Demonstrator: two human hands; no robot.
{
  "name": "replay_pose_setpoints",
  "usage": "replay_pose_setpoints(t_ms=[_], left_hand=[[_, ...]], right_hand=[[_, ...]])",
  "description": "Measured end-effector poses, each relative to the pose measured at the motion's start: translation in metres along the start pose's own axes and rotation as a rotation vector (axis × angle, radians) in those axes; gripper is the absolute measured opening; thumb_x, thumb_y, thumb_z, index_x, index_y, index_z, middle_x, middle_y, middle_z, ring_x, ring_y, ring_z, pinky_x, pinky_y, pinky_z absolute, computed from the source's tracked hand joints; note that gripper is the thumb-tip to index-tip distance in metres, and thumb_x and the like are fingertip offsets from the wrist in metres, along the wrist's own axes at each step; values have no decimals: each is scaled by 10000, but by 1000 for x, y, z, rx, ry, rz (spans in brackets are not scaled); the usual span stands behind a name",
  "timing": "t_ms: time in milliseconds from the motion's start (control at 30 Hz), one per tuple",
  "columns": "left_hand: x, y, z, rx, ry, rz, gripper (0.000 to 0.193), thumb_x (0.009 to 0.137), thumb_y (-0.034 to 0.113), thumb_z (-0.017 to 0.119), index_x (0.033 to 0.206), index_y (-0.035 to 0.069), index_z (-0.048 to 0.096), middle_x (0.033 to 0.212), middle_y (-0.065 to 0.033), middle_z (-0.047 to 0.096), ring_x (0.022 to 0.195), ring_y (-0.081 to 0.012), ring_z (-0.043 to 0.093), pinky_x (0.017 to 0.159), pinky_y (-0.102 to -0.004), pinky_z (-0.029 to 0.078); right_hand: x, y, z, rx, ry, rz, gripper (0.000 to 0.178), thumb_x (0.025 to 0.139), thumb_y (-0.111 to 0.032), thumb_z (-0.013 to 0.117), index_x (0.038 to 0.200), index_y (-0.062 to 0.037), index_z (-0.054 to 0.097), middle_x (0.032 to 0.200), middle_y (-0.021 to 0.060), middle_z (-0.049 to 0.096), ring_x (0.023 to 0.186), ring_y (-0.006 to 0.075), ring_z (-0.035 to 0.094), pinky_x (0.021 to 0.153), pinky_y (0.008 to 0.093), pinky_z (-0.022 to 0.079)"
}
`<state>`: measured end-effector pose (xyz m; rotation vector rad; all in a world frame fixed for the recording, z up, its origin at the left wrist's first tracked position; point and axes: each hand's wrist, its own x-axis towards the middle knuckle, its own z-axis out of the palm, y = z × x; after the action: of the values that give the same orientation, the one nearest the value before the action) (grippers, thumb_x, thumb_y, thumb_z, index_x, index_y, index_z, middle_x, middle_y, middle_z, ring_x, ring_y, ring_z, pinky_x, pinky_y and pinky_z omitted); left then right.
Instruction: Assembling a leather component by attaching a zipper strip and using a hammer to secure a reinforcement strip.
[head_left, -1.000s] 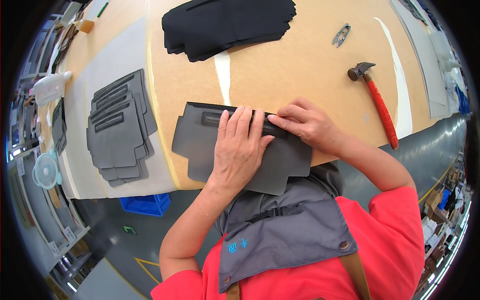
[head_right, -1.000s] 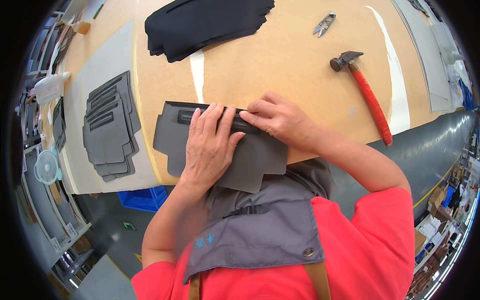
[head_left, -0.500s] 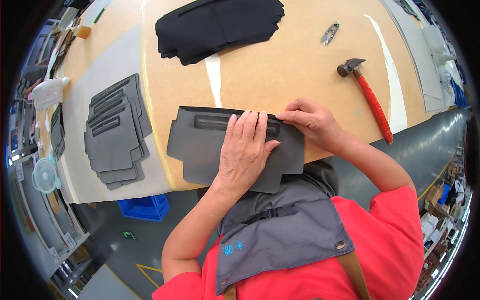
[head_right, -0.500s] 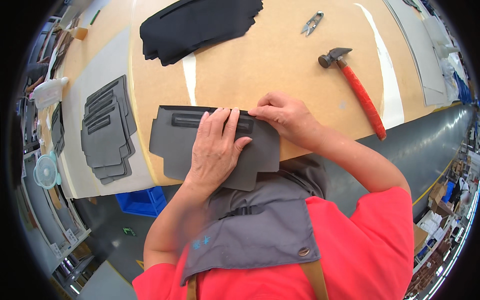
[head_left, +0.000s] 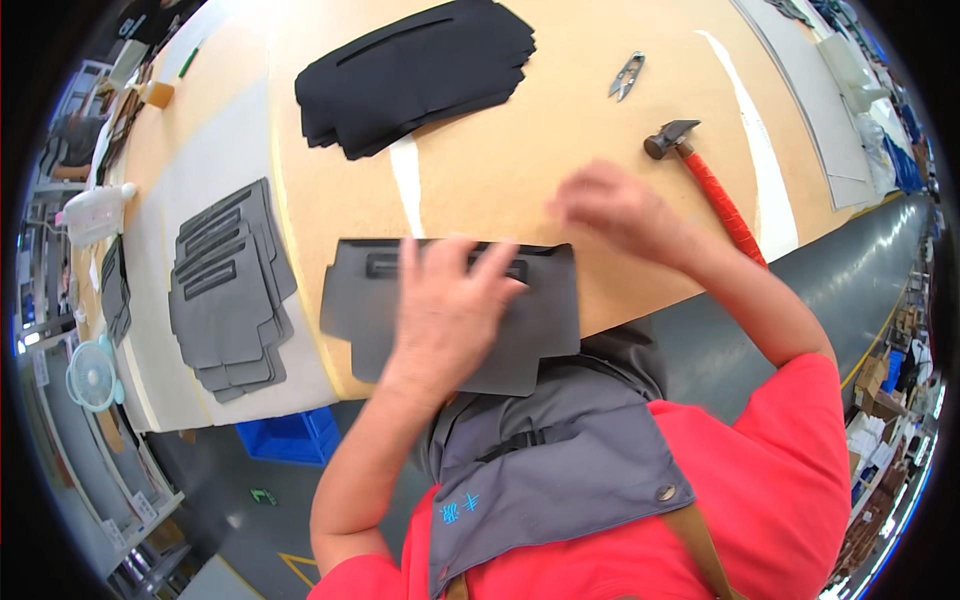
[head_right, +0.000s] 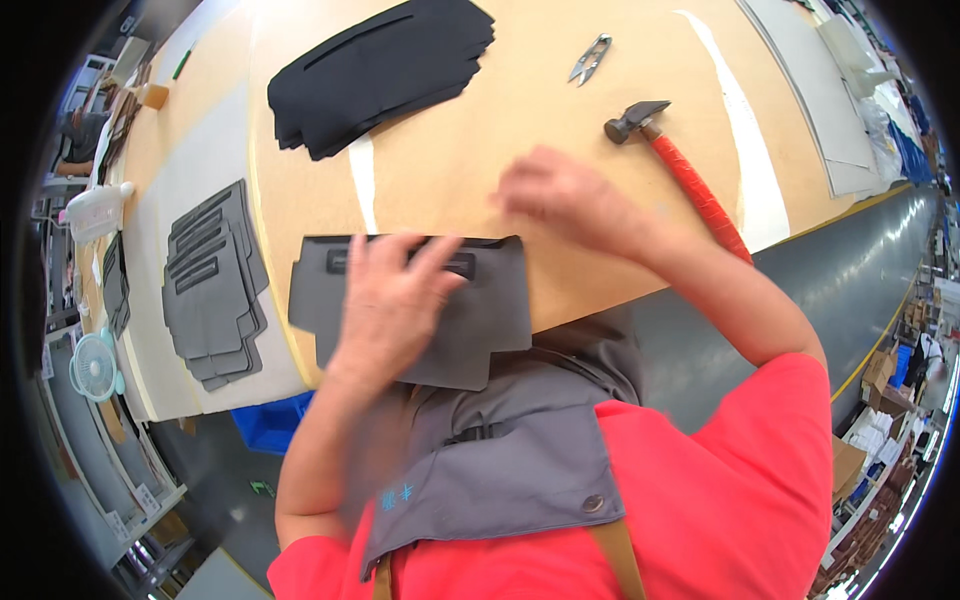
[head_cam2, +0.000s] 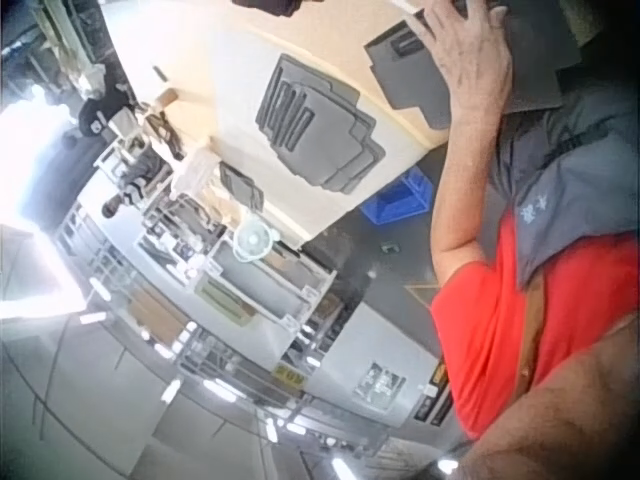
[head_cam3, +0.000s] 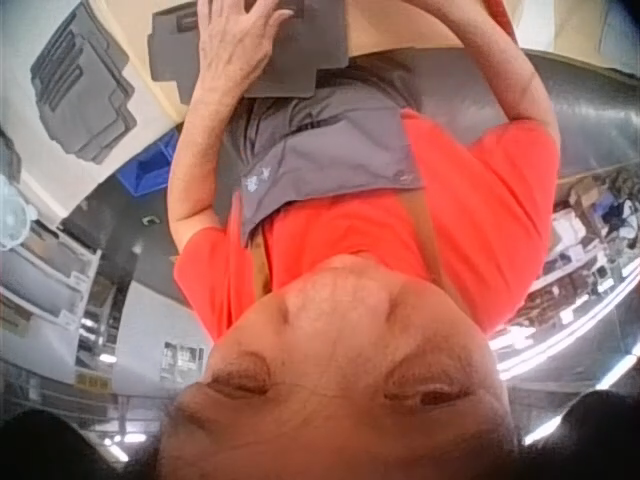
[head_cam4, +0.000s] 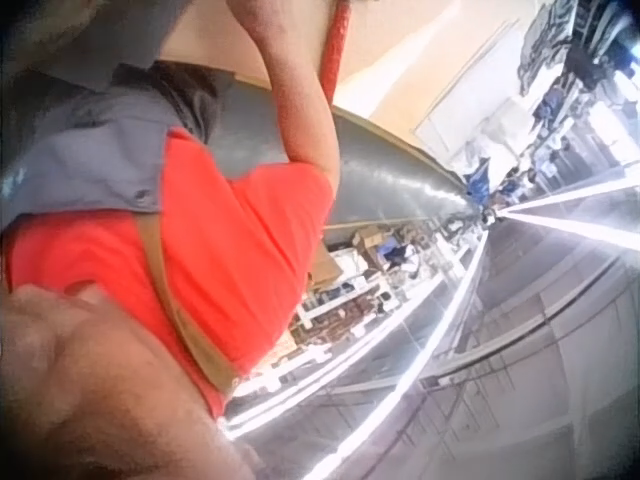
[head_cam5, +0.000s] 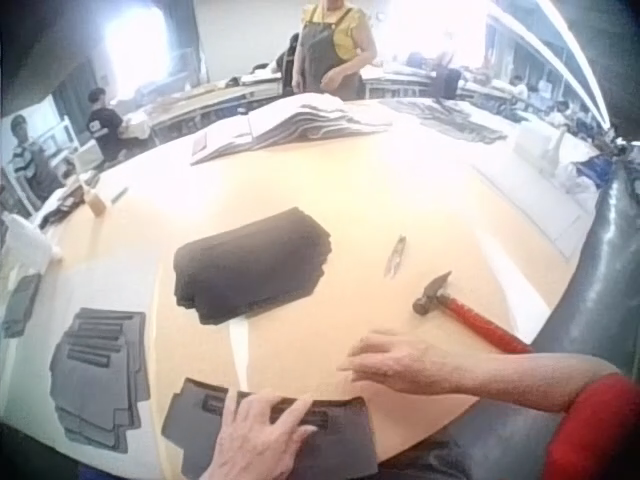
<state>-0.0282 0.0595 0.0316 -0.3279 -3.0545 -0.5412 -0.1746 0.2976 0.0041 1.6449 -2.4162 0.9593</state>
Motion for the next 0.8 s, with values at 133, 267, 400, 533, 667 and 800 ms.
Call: replay_pose_setpoints(t_ms=[133, 267, 400, 533, 667, 800], left_hand=[[5, -65, -29, -152, 47, -149, 311, 869, 35, 726, 1175, 40, 672, 1167, -178, 635, 1139, -345, 602, 978, -422, 474], [13, -81, -49, -316, -236, -299, 293, 823, 68, 783, 1081, 2, 663, 916, -114, 636, 903, -272, 641, 831, -349, 522], [4, -90, -36, -681, -288, -599, 201, 893, 160, 789, 962, -2, 691, 898, -29, 684, 773, -114, 621, 730, -285, 516], [-14, -68, -14, -1336, -53, -734, 368, 961, 133, 741, 1273, 12, 588, 969, -51, 739, 833, -85, 683, 717, -245, 548], [-19, -53, -20, -1283, -119, -785, 439, 972, 141, 735, 1350, 38, 535, 965, -53, 748, 823, -78, 701, 644, -222, 555], [-9, -44, -14, -1354, -28, -851, 304, 998, 106, 701, 1262, -6, 600, 1011, -81, 742, 883, -92, 683, 779, -243, 549]], right_hand=[[25, 104, -73, -382, -55, 278, 317, 866, -76, 743, 1167, -119, 654, 1265, 36, 670, 1166, 290, 599, 991, 416, 497], [26, 158, -105, -364, -198, 405, 268, 910, -165, 717, 1145, -106, 602, 1137, 24, 657, 1069, 225, 601, 928, 365, 492], [22, 180, -110, -48, -344, 690, 222, 970, -268, 677, 1108, -110, 608, 961, 38, 629, 950, 157, 579, 858, 336, 473], [38, 120, -76, 415, 153, 625, 203, 1055, -281, 581, 1141, -102, 622, 868, 0, 599, 803, 88, 574, 734, 272, 500], [75, -26, 0, 681, -20, 675, 318, 1100, -320, 500, 1256, -76, 631, 860, -1, 614, 747, 67, 566, 588, 256, 494], [77, -52, 54, 915, -103, 715, 289, 1103, -313, 501, 1149, -56, 627, 774, 18, 620, 656, 97, 578, 587, 273, 496]])
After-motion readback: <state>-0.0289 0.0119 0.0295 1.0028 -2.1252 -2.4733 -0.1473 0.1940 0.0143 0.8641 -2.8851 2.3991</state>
